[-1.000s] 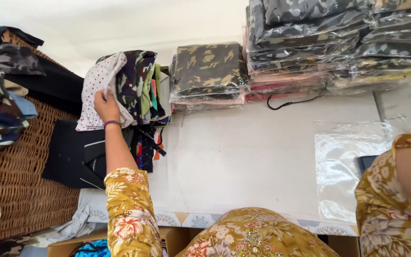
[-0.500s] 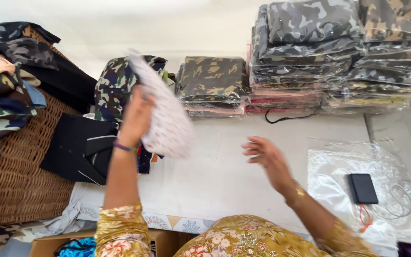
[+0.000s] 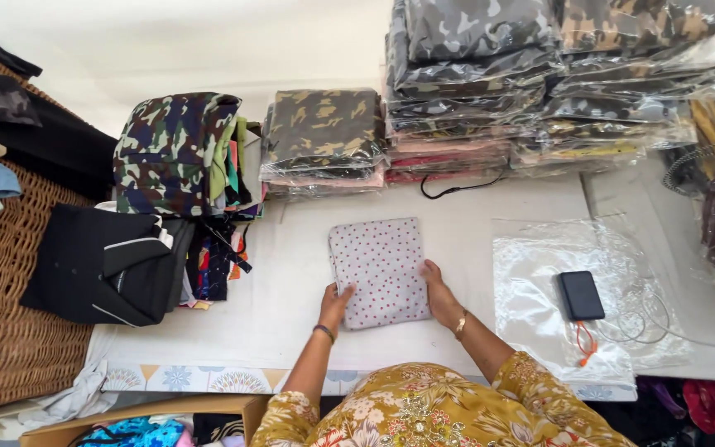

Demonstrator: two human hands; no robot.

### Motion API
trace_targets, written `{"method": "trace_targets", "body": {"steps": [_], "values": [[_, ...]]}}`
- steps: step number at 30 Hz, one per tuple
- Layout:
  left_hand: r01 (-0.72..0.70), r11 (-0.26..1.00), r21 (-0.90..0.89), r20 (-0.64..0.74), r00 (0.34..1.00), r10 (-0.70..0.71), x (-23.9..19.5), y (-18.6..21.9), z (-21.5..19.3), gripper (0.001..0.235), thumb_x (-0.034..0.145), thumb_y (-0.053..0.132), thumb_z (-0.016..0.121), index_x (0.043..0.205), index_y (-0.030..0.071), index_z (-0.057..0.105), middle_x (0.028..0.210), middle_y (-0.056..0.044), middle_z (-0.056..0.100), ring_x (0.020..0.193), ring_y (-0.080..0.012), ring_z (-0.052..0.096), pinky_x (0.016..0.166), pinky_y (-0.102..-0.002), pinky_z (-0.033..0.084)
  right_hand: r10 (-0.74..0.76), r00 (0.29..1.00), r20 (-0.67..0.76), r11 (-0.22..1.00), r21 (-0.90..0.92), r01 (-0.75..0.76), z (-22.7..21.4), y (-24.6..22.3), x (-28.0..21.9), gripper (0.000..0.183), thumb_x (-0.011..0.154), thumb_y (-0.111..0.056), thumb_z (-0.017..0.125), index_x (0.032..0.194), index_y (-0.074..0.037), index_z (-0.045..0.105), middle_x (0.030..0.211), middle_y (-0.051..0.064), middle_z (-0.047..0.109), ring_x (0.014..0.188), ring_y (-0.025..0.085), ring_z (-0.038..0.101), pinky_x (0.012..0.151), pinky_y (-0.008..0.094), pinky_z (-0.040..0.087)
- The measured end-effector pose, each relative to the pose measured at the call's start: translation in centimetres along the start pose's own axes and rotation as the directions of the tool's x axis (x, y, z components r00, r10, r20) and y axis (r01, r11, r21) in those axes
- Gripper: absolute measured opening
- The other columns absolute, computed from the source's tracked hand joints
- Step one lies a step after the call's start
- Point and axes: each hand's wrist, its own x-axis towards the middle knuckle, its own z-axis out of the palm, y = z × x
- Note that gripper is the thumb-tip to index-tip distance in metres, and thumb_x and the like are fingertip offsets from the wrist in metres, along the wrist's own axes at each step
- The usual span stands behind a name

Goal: The person folds various patterned garments, including pink, navy, and camouflage items, and places them into clear plastic bags. They seal the bags and stack the packaged clothes on a table alongside other stacks of similar items.

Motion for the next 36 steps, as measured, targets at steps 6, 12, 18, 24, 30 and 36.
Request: {"method": "trace_targets", "body": {"steps": [6, 12, 18, 24, 30, 36], "values": [[-0.218, 0.450, 0.866, -0.037, 0.869, 0.493, -1.5, -1.9, 5.4, 0.074, 0.083, 0.024, 0.078, 0.146, 0.001, 0.048, 0.133, -0.021, 0.065, 0.123, -0.0327, 0.062, 0.106, -0.040, 0.051, -0.354, 0.932, 0.072, 0.761, -0.557, 0.332, 3.6, -3.1, -3.4, 0.099, 0.075, -0.024, 0.070, 0.160, -0.024, 0.021, 0.163, 0.019, 0.032, 0.145, 0.033, 0.037, 0.117, 0.045, 0.034], [-0.531, 0.814, 0.235, 0.144, 0.847, 0.511, -3.8, 3.9, 10.0, 0.062, 0.084, -0.001, 0.064, 0.143, 0.002, 0.049, 0.129, -0.010, 0.067, 0.114, -0.0205, 0.064, 0.098, -0.036, 0.052, -0.585, 0.800, 0.133, 0.238, -0.915, 0.326, 2.2, -7.1, -7.7, 0.072, 0.094, -0.043, 0.069, 0.156, -0.022, 0.039, 0.166, 0.025, 0.026, 0.144, 0.041, 0.035, 0.115, 0.048, 0.030], [-0.485, 0.789, 0.378, 0.262, 0.873, 0.411, -7.0, 7.9, 14.5, 0.053, 0.086, -0.001, 0.060, 0.139, -0.004, 0.055, 0.116, -0.016, 0.067, 0.103, -0.0229, 0.066, 0.090, -0.039, 0.056, -0.021, 0.981, 0.193, 0.999, -0.023, 0.026, -1.4, -9.8, -8.4, 0.070, 0.101, -0.058, 0.040, 0.155, -0.013, 0.041, 0.158, 0.011, 0.046, 0.142, 0.025, 0.048, 0.115, 0.043, 0.038], [-0.396, 0.552, 0.734, 0.341, 0.917, 0.205, -1.8, -2.6, 12.0, 0.063, 0.091, 0.035, 0.072, 0.142, 0.001, 0.055, 0.118, -0.023, 0.067, 0.108, -0.0342, 0.062, 0.096, -0.043, 0.052, 0.241, 0.963, 0.125, 0.925, 0.272, -0.266, -4.2, -7.1, -5.7, 0.080, 0.099, -0.065, 0.040, 0.157, -0.010, 0.037, 0.143, 0.031, 0.053, 0.128, 0.038, 0.055, 0.103, 0.049, 0.047], [-0.096, 0.269, 0.958, -0.101, 0.767, 0.634, -4.1, -5.9, 7.5, 0.087, 0.069, 0.036, 0.089, 0.133, -0.007, 0.050, 0.120, -0.032, 0.058, 0.104, -0.0438, 0.061, 0.088, -0.044, 0.053, -0.137, 0.986, -0.091, 0.930, -0.354, 0.096, -2.1, -4.8, -6.0, 0.108, 0.078, -0.019, 0.080, 0.158, -0.029, 0.009, 0.143, 0.022, 0.050, 0.127, 0.030, 0.056, 0.105, 0.042, 0.049], [0.080, 0.287, 0.955, -0.219, 0.840, 0.497, -5.0, -8.1, 9.7, 0.039, 0.085, 0.035, 0.081, 0.095, 0.003, 0.061, 0.104, -0.022, 0.066, 0.095, -0.0390, 0.067, 0.083, -0.048, 0.052, -0.159, 0.984, 0.085, 0.408, -0.901, 0.144, -2.1, -3.4, -6.3, 0.083, 0.085, -0.017, 0.069, 0.161, -0.029, 0.038, 0.138, 0.021, 0.055, 0.118, 0.033, 0.062, 0.102, 0.037, 0.053]]}}
